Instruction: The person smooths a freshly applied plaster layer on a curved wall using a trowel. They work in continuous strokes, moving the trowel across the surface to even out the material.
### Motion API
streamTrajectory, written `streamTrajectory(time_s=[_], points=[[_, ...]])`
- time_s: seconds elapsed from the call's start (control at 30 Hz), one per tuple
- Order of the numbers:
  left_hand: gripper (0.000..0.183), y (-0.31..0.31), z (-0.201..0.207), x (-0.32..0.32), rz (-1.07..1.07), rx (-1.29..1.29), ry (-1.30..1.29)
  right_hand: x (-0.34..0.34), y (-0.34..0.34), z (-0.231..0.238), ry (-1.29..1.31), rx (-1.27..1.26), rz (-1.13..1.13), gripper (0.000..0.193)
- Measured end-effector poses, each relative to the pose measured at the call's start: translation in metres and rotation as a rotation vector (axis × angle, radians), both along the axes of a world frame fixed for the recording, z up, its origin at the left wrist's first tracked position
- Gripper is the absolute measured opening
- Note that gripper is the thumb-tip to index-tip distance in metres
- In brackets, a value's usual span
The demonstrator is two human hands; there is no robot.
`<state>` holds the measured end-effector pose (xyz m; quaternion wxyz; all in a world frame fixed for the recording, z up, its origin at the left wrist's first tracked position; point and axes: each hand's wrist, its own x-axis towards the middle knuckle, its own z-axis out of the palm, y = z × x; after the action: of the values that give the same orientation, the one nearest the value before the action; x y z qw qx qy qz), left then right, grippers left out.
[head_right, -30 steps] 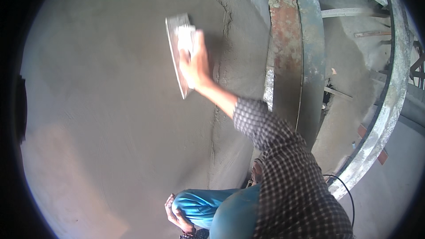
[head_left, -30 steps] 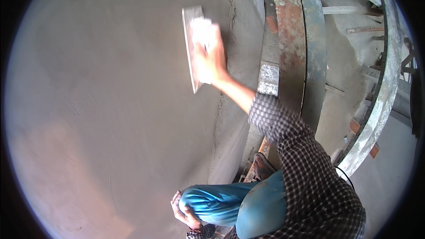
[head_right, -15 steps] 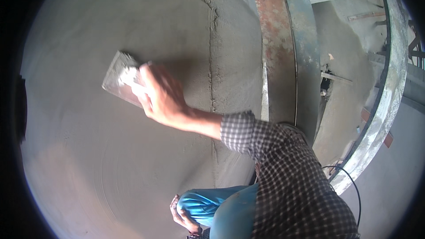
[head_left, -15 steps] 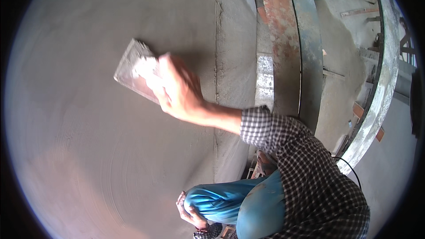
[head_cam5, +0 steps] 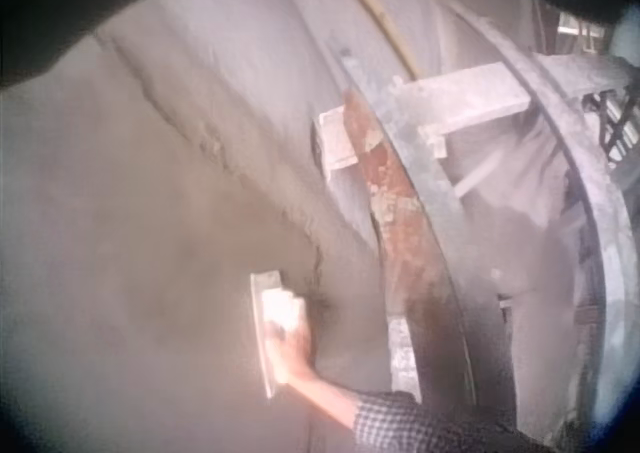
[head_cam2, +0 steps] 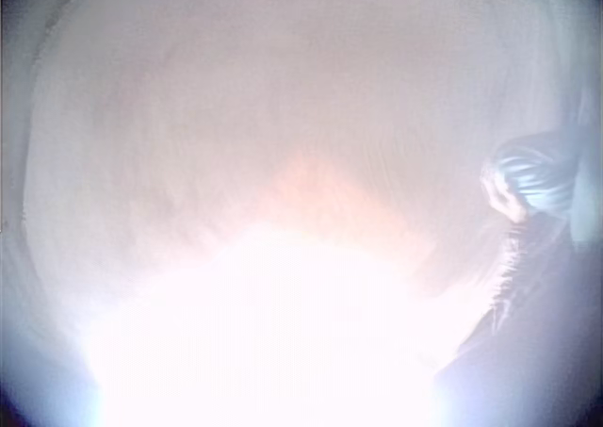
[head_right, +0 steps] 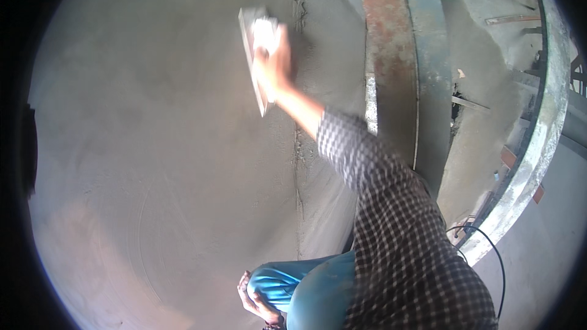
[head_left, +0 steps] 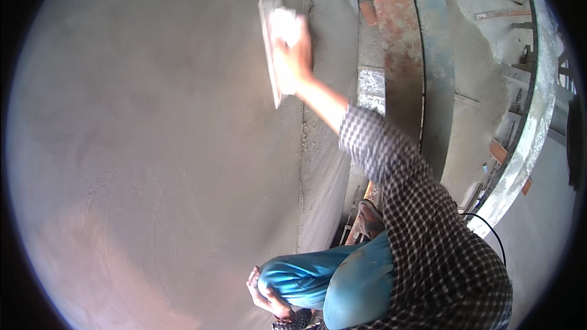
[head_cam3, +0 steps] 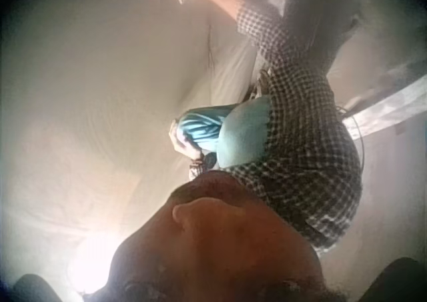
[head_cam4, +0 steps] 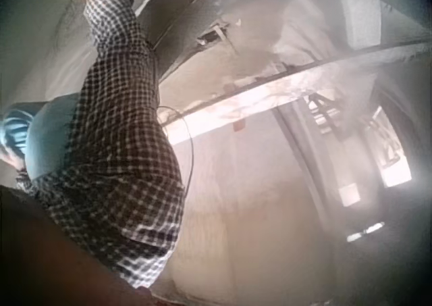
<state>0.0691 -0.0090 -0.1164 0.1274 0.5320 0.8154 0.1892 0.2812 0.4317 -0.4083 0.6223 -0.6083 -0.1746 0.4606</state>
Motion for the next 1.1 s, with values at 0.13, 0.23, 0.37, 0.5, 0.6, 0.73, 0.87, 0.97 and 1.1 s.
streamTrajectory(time_s=[0.13, 0.23, 0.37, 0.5, 0.6, 0.73, 0.87, 0.97, 1.1], points=[[0.073, -0.005, -0.009, 0.000, 0.015, -0.011, 0.036, 0.095, 0.086, 0.001, 0.060, -0.201, 0.025, 0.057], [0.069, -0.001, -0.005, 0.004, 0.000, -0.003, -0.007, 0.047, 0.050, -0.023, 0.056, -0.001, 0.011, 0.055], [0.070, 0.006, 0.003, 0.008, -0.029, 0.001, -0.007, -0.019, -0.048, 0.035, 0.140, 0.086, 0.114, 0.071], [0.071, 0.006, -0.002, 0.002, -0.032, -0.011, 0.009, 0.056, 0.045, 0.021, 0.084, -0.054, 0.021, 0.058], [0.069, 0.011, -0.005, 0.007, -0.029, -0.002, 0.000, 0.102, 0.092, -0.005, 0.127, -0.101, -0.057, 0.042], [0.067, 0.011, 0.002, 0.013, -0.022, 0.009, 0.004, 0.020, 0.018, -0.020, 0.021, 0.000, 0.177, 0.086], [0.069, 0.006, 0.006, 0.015, 0.001, -0.007, 0.008, -0.030, -0.050, 0.013, 0.106, -0.063, 0.258, 0.086], [0.071, -0.002, -0.003, -0.002, -0.049, -0.017, 0.021, 0.039, 0.034, -0.028, 0.033, -0.068, 0.036, 0.066], [0.072, 0.002, -0.005, 0.006, 0.021, -0.006, 0.026, 0.079, 0.075, -0.035, 0.051, -0.169, 0.002, 0.052]])
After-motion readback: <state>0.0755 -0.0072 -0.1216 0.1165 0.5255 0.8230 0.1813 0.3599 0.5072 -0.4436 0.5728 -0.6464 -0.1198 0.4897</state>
